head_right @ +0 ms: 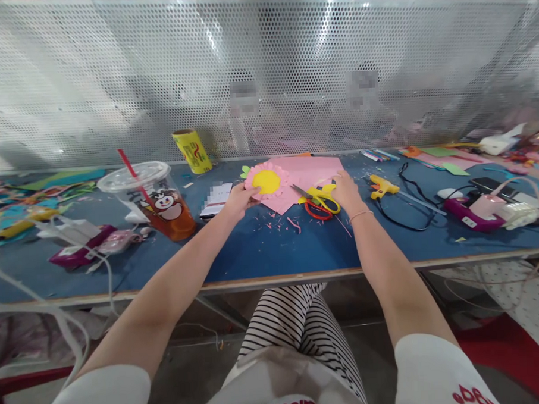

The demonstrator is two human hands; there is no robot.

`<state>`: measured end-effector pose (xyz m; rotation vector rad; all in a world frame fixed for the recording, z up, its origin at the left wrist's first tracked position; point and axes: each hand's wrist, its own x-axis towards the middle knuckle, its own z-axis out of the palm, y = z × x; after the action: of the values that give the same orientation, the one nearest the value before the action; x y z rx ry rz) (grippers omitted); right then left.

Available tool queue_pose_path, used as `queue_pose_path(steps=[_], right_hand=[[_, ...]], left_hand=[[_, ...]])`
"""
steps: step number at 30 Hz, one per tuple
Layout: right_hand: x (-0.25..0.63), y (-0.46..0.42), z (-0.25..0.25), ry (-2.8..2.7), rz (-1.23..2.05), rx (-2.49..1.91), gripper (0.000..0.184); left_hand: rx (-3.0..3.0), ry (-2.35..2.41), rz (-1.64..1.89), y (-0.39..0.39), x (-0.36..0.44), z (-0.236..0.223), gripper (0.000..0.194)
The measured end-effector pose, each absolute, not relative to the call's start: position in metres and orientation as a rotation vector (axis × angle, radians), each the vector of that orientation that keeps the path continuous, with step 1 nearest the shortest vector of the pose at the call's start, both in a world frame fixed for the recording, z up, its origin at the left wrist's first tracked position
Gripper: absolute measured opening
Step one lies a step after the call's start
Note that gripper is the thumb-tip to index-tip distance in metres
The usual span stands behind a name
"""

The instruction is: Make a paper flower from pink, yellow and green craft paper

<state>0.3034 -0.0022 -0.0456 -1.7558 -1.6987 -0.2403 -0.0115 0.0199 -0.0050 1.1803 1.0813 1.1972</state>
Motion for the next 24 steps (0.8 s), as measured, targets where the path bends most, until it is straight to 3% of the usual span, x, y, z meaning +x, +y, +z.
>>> queue_pose_path(steps=[8, 14, 19, 24], right_hand=[[0.266, 0.004, -0.05, -2.057, -0.169, -1.556, 0.024], [0.259, 0.002, -0.052, -2.117, -0.184, -1.571, 0.023], [0.246, -0.001, -0.052, -2.162, -0.159, -1.402, 0.023], [0.228, -0.007, -0.053, -2.22, -0.152, -1.281, 0.031]], left_hand=[[1.326, 1.333, 0.983, 0.028, -0.018, -0.011, 0.019], [1.65, 1.612, 1.097, 0.039, -0.031, -0.022, 0.03], [1.379, 1.415, 1.155, 0.038, -0.024, -0.019, 0.036], [0.99, 0.995, 1.469, 0.032, -0.016, -0.001, 0.025]])
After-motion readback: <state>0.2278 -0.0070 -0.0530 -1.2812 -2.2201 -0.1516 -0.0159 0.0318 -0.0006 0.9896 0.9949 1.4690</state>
